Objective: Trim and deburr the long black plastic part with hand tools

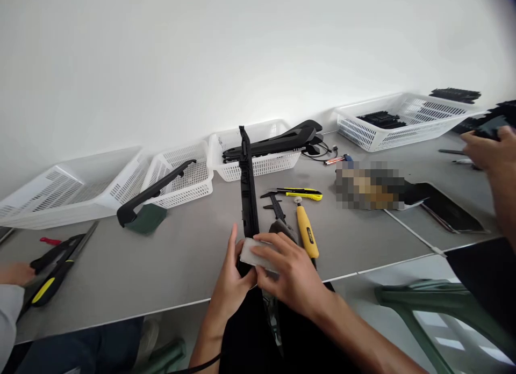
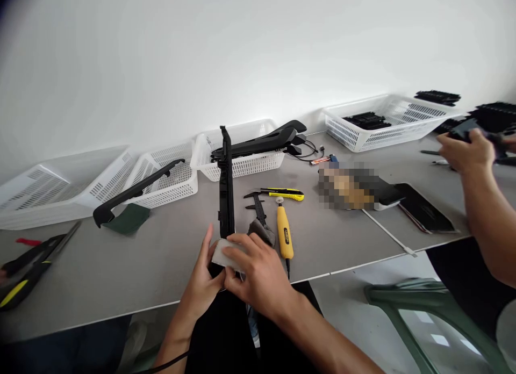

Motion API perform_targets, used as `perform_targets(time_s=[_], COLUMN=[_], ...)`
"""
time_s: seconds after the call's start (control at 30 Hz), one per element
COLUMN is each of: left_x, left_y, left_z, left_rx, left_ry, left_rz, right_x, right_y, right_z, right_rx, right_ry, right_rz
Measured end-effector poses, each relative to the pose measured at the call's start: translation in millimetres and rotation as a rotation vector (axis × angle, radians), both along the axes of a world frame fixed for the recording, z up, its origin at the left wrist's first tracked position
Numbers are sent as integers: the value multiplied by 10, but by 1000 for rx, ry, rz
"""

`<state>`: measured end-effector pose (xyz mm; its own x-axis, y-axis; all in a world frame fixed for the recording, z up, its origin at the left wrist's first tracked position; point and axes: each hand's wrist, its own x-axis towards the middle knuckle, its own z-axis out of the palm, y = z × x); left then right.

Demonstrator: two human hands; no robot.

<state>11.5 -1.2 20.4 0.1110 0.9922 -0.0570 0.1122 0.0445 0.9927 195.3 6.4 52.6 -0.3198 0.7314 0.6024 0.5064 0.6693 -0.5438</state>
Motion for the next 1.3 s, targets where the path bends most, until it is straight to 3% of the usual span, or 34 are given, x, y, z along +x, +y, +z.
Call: perform_targets(time_s=[0.17,0.33,0.43,0.67,0.77,0.93,1.13,1.3], left_x=[49,82,85,94,107,142,38,-18], left_y=[-33,-24,-20,-73,-98,-91,-119,-167], left_z=[6,52,64,-63,-104,-10,111,66], left_rx=[26,29,26,122,170,108,87,30], left_ry=[19,20,44,186,207,208,112,-57], left_rz=[49,10,25,47,49,47,-17,101], right_x=[8,117,156,63,77,192,154,120], right_y=[-90,-96,-99,-146,-164,-164,-212,-330], right_z=[-30,-75,-136,-122,-100,-212,-309,-175], right_rx=[-28,-127,-157,-216,-300,-382,-337,-362], right_ry=[18,82,126,159,168,268,336,347], right_rz=[-62,19,-17,-48,19,-1,-169,-47])
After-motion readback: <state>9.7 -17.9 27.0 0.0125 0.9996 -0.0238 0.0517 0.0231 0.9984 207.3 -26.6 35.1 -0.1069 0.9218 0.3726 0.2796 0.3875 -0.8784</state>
